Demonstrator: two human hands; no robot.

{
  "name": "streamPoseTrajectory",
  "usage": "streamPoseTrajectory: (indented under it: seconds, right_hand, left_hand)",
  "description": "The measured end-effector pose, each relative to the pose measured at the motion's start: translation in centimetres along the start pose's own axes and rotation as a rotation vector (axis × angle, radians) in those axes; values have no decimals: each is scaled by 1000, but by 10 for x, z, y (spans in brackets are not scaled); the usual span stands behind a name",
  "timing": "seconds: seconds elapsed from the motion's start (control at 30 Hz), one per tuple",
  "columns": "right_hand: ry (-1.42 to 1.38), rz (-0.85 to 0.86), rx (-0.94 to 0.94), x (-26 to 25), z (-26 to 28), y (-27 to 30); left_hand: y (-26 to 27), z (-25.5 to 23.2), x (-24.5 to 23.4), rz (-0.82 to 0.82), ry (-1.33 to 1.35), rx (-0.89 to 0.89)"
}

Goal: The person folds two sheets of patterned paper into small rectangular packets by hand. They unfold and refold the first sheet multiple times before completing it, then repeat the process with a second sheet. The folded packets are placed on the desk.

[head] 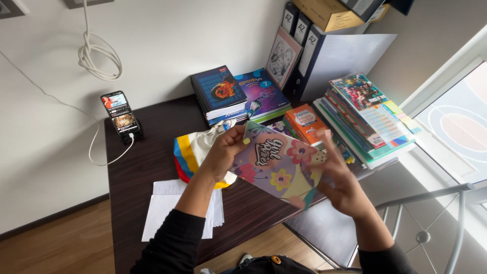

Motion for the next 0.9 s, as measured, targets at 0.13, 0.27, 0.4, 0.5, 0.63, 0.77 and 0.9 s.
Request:
streamPoseTrajectory:
  seconds: [0.13, 0.27, 0.4, 0.5, 0.63, 0.77, 0.9]
  right_hand:
    - [-607, -556, 780, -27, -61, 37]
    - [-707, -718, 809, -46, -80, 55]
    - [-443, -566, 759, -68, -77, 55]
    - [-329, -541, 852, -80, -67, 55]
    - [77, -373, 969, -102, -82, 77]
    - [297, -495, 855, -124, -94, 90]
    - [222, -604, 799, -132, -81, 87]
  left_hand:
    - [0, 1, 19, -39, 7, 153]
    - [9, 14, 48, 27, -290, 218]
    - [10, 7, 73, -101, -530, 418]
    - [22, -24, 107, -99, -601, 795]
    - [13, -7, 117, -85, -387, 851]
    - [19, 1, 129, -232, -341, 692]
    - [14, 37, 122, -384, -252, 425]
Point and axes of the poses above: each hand's wrist, its own y-axis away from the middle knuckle, its own x-axis out of the palm, z = x × y, the point moved 6 cm from there along -y, towards the middle knuckle, and after that the axes turned 10 degrees about -z, right-handed, at the moved point
